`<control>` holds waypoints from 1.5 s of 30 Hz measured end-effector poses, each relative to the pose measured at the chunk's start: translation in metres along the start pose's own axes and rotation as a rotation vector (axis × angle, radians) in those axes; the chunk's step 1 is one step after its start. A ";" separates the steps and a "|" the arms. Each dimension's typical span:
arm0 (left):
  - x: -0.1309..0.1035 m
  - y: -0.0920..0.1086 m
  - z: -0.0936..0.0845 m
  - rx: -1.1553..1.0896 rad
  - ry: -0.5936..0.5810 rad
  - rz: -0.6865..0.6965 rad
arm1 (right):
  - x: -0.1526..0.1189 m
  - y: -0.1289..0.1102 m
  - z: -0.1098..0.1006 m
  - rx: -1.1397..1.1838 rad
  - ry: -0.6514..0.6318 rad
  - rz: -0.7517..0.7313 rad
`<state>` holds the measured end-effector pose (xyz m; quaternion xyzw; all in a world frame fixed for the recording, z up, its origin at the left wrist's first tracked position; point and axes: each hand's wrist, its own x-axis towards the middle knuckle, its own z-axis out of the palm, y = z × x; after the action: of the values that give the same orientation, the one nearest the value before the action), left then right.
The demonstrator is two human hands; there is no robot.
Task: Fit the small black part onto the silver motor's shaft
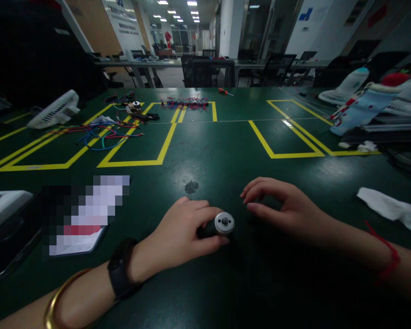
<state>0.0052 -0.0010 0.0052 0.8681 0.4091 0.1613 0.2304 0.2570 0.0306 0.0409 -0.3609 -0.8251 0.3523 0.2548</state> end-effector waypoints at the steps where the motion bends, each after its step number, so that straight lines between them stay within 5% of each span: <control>1: 0.000 0.000 0.000 -0.002 -0.003 -0.003 | -0.003 0.010 -0.003 0.041 0.027 0.083; 5: 0.000 0.000 -0.001 -0.011 -0.012 -0.017 | -0.018 0.043 -0.009 0.326 0.213 0.328; 10: 0.000 -0.003 -0.001 0.011 -0.031 -0.023 | -0.026 0.054 -0.008 0.600 0.310 0.361; 28: -0.001 -0.002 -0.001 0.034 -0.042 -0.017 | -0.025 0.048 -0.007 0.519 0.282 0.371; 32: 0.000 -0.002 0.000 0.036 -0.033 -0.018 | -0.021 0.040 -0.004 0.308 0.195 0.322; 37: 0.000 -0.001 -0.001 0.035 -0.027 0.001 | -0.007 0.010 -0.003 0.016 -0.235 0.179; 45: 0.000 -0.003 0.000 0.054 -0.025 0.020 | 0.014 -0.026 0.015 -0.058 -0.111 -0.098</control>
<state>0.0039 0.0006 0.0038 0.8800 0.4018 0.1414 0.2103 0.2278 0.0227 0.0540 -0.3073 -0.8645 0.3346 0.2152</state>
